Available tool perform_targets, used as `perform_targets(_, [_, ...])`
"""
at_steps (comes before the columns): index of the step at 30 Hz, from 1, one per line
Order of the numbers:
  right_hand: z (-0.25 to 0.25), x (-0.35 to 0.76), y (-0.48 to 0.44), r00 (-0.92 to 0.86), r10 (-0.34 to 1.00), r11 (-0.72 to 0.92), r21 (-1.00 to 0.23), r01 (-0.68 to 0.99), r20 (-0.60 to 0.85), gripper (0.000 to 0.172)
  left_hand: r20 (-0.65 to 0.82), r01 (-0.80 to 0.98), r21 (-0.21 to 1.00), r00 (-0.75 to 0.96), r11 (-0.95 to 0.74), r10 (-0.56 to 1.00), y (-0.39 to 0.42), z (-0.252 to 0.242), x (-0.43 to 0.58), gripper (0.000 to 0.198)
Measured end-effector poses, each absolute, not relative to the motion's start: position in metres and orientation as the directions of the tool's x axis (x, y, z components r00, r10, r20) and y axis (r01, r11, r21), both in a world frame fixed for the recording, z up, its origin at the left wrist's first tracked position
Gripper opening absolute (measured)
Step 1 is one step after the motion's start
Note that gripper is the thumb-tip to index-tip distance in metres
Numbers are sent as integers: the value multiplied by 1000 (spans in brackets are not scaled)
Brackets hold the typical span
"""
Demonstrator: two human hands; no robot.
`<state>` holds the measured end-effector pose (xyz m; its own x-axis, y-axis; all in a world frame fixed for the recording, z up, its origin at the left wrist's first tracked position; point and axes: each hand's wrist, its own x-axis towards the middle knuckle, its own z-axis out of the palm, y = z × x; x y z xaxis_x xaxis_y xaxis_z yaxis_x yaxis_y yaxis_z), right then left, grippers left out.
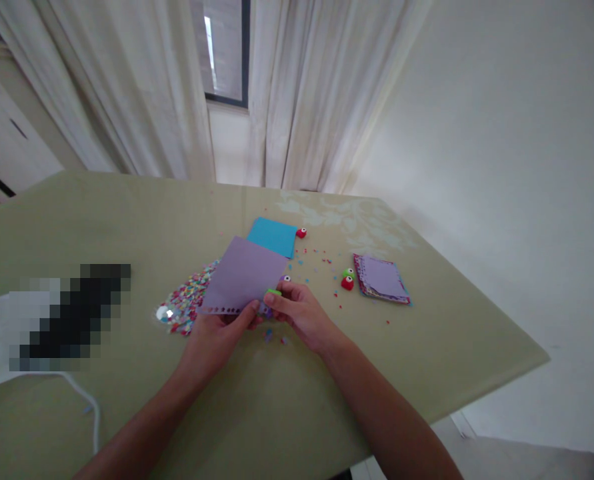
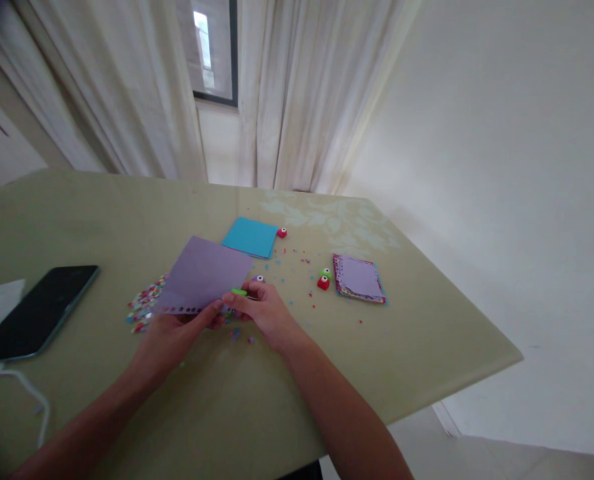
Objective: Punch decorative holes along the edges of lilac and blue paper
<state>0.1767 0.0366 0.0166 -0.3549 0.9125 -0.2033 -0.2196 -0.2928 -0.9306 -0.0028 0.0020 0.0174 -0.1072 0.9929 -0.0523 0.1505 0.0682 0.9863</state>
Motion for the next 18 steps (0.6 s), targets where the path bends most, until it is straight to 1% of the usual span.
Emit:
perform_targets(8, [18,170,36,-331,927,-268,-930,-253,-177,48,-9,234,972,-90,29,996,2,10,-4,32])
perform_targets(11, [18,168,36,-326,934,-230,-942,-243,-144,46,-33,219,974,-106,56,994,1,14,-3,34])
perform_targets(14, [19,173,39,-316,940,-204,-954,-218,-129,45,-65,163,983,-141,88,988,1,21,-2,36])
perform_targets(16, [20,182,44,-255,962,-148,-970,-193,-96,45,-98,138,983,-167,121,981,0,24,-2,39])
perform_targets(17, [21,189,48,-208,976,-93,-984,-152,-61,44,-116,134,981,-181,141,977,0,25,-2,40])
perform_targets(18, [21,197,52,-153,988,-18,-997,-75,-7,42,-131,134,978,-192,158,973,0,26,-3,42])
